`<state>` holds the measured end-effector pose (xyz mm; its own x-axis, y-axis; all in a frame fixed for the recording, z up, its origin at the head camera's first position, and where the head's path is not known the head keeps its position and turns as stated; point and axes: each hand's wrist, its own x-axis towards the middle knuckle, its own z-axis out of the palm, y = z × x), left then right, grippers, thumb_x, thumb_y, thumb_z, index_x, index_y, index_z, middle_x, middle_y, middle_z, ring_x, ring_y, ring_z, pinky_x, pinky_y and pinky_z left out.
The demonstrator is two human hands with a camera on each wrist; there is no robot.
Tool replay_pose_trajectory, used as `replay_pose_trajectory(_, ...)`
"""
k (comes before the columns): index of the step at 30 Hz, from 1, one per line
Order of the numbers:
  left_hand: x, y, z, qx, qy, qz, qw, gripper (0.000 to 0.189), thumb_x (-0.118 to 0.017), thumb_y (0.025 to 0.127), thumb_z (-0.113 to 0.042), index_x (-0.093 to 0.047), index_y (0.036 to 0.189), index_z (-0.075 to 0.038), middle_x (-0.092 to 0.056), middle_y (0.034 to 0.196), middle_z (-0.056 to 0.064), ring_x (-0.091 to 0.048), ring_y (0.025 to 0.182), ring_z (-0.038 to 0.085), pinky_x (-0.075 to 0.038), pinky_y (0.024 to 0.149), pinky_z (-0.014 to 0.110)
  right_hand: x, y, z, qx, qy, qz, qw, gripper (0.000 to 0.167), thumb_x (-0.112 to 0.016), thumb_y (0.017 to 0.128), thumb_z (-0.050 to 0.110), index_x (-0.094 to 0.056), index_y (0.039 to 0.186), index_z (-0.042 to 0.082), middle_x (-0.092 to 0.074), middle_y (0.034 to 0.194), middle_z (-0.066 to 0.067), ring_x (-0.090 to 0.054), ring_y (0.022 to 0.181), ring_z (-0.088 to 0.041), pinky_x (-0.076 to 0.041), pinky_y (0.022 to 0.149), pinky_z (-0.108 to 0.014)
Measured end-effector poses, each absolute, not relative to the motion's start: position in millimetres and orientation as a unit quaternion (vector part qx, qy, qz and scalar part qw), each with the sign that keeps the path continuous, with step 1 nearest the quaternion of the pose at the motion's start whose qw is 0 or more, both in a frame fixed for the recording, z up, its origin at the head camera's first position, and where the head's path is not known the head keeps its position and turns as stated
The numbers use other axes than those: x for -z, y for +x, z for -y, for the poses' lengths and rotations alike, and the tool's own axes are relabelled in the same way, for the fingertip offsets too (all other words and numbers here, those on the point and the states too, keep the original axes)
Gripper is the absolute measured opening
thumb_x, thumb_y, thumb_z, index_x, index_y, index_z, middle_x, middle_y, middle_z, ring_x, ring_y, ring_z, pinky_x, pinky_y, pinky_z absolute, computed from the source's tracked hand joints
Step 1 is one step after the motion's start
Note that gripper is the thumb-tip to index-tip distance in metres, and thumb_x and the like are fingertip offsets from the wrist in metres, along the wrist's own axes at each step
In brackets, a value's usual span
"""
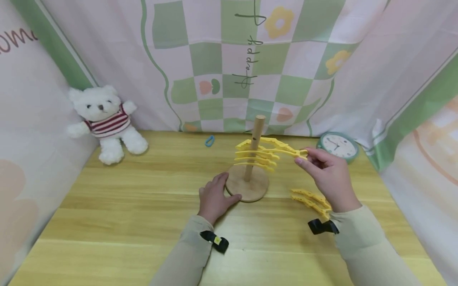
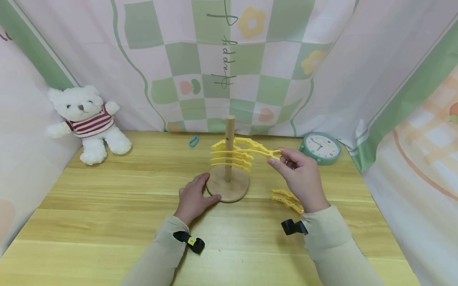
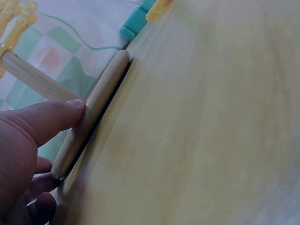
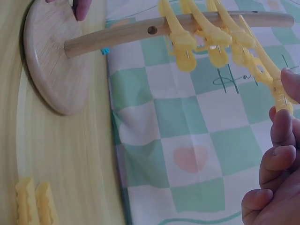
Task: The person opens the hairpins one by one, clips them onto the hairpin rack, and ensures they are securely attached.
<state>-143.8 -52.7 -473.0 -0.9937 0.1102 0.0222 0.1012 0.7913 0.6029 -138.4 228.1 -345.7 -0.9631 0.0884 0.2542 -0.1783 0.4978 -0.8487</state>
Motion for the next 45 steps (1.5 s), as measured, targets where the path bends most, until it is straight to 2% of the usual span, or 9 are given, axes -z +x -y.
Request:
replay_pose_trajectory(7,474.6,-144.2,52.8,-0.315,0.056,-0.947,0.005,0.085,-0.078,0.081,-0.054,-0.046,0.151,-0.016,-0.046,0.153,0.004,-0.055,0.122,0.032,-0.033,0.086,0.044,351.1,-134.9,-238.2,-0.504,0.02,0.85,0.149,0.033,-0.078,0.09,0.021,-0.071,0.114,-0.001,-0.063,0.086,0.009,-0.055,0.074,-0.007,-0.046,0.062,-0.016)
replay_pose_trajectory(15,474.6,-144.1,52.9,-0.315,0.056,-0.947,0.005,0.085,-0.078,0.081,-0.054,-0.046,0.151,-0.016,-0.046,0.153,0.004,-0.054,0.123,0.031,-0.033,0.087,0.045,357.1,-128.4,-248.5,-0.509,-0.008,0.85,0.138,0.04,-0.077,0.09,0.025,-0.07,0.122,0.002,-0.065,0.092,0.009,-0.058,0.081,-0.006,-0.048,0.067,-0.012)
replay_pose_trajectory(24,476.0,-144.9,52.5,-0.315,0.056,-0.947,0.005,0.085,-0.078,0.081,-0.054,-0.046,0.151,-0.016,-0.046,0.153,0.004,-0.054,0.124,0.032,-0.034,0.088,0.046,366.9,-121.3,-263.1,-0.511,-0.046,0.849,0.125,0.049,-0.077,0.091,0.025,-0.065,0.13,-0.002,-0.064,0.096,0.013,-0.059,0.086,-0.003,-0.048,0.07,-0.01)
replay_pose_trajectory(37,475.0,-144.4,52.2,-0.315,0.055,-0.947,0.007,0.085,-0.079,0.081,-0.053,-0.046,0.151,-0.016,-0.046,0.153,0.005,-0.054,0.124,0.032,-0.034,0.088,0.046,385.9,-114.3,-280.7,-0.501,-0.076,0.855,0.111,0.052,-0.077,0.091,0.027,-0.063,0.13,-0.004,-0.063,0.094,0.015,-0.055,0.084,-0.003,-0.046,0.064,-0.012)
replay_pose_trajectory(42,475.4,-144.8,51.8,-0.314,0.054,-0.948,0.007,0.085,-0.079,0.081,-0.053,-0.046,0.151,-0.016,-0.047,0.153,0.004,-0.054,0.124,0.032,-0.034,0.089,0.046,392.3,-111.9,-285.0,-0.493,-0.067,0.86,0.115,0.048,-0.076,0.091,0.027,-0.065,0.127,-0.003,-0.063,0.091,0.011,-0.055,0.08,-0.005,-0.046,0.063,-0.014)
replay_pose_trajectory(45,475.3,-144.9,51.7,-0.314,0.054,-0.948,0.008,0.085,-0.079,0.081,-0.053,-0.046,0.151,-0.016,-0.046,0.153,0.004,-0.054,0.125,0.032,-0.034,0.09,0.046,397.3,-111.1,-289.5,-0.479,-0.061,0.868,0.111,0.051,-0.075,0.092,0.029,-0.063,0.129,-0.003,-0.063,0.091,0.008,-0.055,0.079,-0.006,-0.047,0.063,-0.014)
